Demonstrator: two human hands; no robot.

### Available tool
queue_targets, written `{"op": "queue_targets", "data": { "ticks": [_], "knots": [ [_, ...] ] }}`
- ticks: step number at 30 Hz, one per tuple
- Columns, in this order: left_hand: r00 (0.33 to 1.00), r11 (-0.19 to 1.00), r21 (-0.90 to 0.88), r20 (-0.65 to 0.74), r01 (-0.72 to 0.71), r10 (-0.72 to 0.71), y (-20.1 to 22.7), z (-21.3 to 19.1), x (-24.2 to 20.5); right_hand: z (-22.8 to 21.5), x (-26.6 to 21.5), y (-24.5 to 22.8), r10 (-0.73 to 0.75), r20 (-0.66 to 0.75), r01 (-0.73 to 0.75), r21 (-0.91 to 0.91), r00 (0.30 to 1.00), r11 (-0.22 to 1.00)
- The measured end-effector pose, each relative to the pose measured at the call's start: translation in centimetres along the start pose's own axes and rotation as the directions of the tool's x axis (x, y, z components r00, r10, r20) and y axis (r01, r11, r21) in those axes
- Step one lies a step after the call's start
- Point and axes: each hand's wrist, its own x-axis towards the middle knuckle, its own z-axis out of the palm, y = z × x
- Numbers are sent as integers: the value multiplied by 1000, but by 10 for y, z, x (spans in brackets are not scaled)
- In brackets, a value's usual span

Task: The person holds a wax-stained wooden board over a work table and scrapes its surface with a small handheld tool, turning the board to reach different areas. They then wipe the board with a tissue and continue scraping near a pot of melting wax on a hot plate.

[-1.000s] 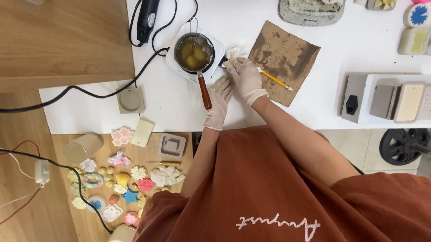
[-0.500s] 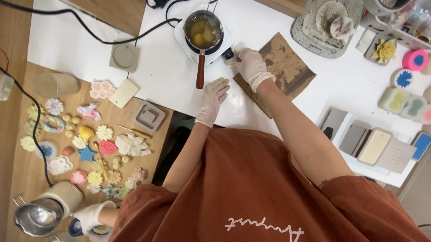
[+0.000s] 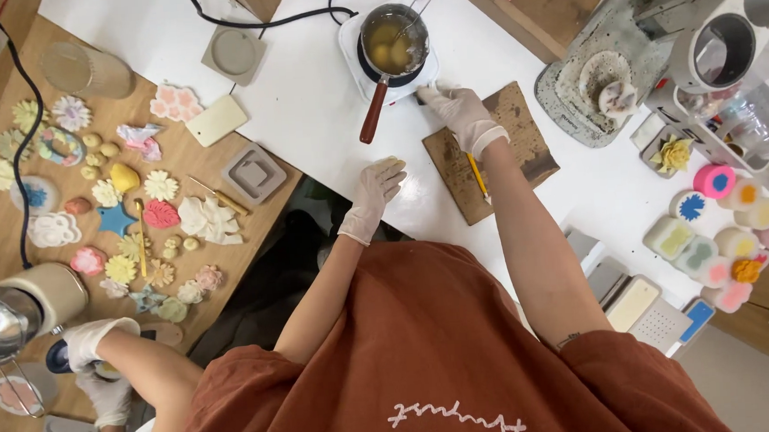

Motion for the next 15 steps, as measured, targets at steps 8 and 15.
{"op": "queue_targets", "data": {
  "ticks": [8,15],
  "knots": [
    [1000,1000,-14,7,6,-6,-8,-1,-5,40,29,29,140,-168,-9,608,976,794],
    [1000,1000,-29,7,-2,2,-8,-2,-5,44,9,5,242,-164,-63,693,956,718]
  ]
}}
